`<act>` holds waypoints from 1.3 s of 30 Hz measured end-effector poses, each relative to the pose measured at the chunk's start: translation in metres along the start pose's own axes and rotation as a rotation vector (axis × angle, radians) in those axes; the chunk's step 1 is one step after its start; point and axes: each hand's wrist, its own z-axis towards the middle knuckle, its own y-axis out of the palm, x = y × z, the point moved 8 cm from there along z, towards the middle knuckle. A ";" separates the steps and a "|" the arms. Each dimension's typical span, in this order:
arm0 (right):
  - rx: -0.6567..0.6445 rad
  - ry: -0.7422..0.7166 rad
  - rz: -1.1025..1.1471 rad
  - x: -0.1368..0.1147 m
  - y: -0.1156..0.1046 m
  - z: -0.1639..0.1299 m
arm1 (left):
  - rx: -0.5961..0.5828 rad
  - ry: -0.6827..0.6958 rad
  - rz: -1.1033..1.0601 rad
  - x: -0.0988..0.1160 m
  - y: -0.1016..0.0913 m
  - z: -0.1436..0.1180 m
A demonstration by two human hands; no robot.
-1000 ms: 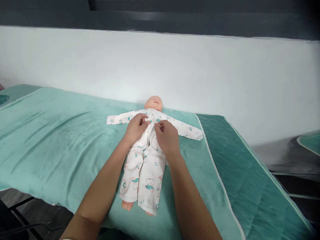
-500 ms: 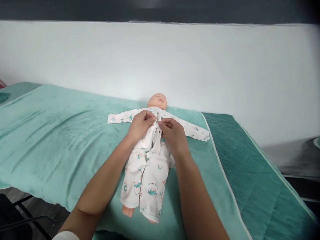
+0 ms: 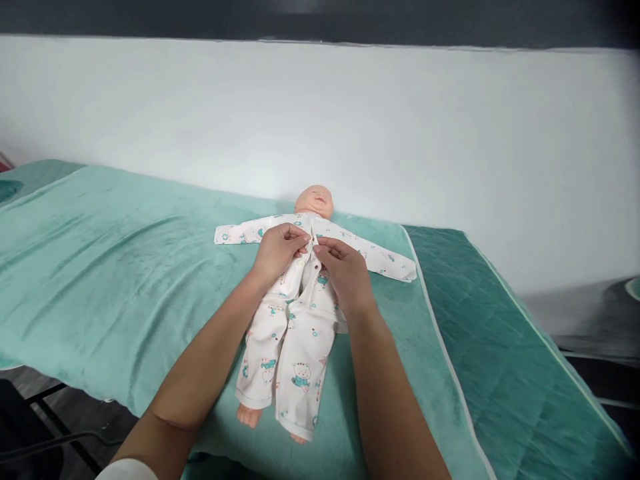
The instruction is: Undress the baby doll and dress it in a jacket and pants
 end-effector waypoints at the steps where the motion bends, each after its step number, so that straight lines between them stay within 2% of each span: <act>1: -0.001 -0.002 0.015 0.000 0.000 0.000 | -0.008 -0.009 -0.007 0.000 0.000 0.000; 5: -0.010 0.011 0.024 -0.002 0.003 0.000 | -0.043 -0.037 -0.028 -0.003 0.003 0.000; 15: -0.060 -0.044 -0.133 -0.006 0.011 0.000 | -0.071 0.044 0.122 0.001 0.004 -0.002; 26: -0.065 -0.150 -0.346 -0.013 0.015 0.002 | 0.017 0.079 0.306 0.007 0.002 -0.005; 32: -0.031 -0.133 -0.443 -0.017 0.016 0.000 | 0.085 0.122 0.424 0.013 0.002 -0.008; 39: -0.032 -0.141 -0.463 -0.019 0.017 -0.001 | 0.109 0.081 0.339 0.006 -0.003 -0.007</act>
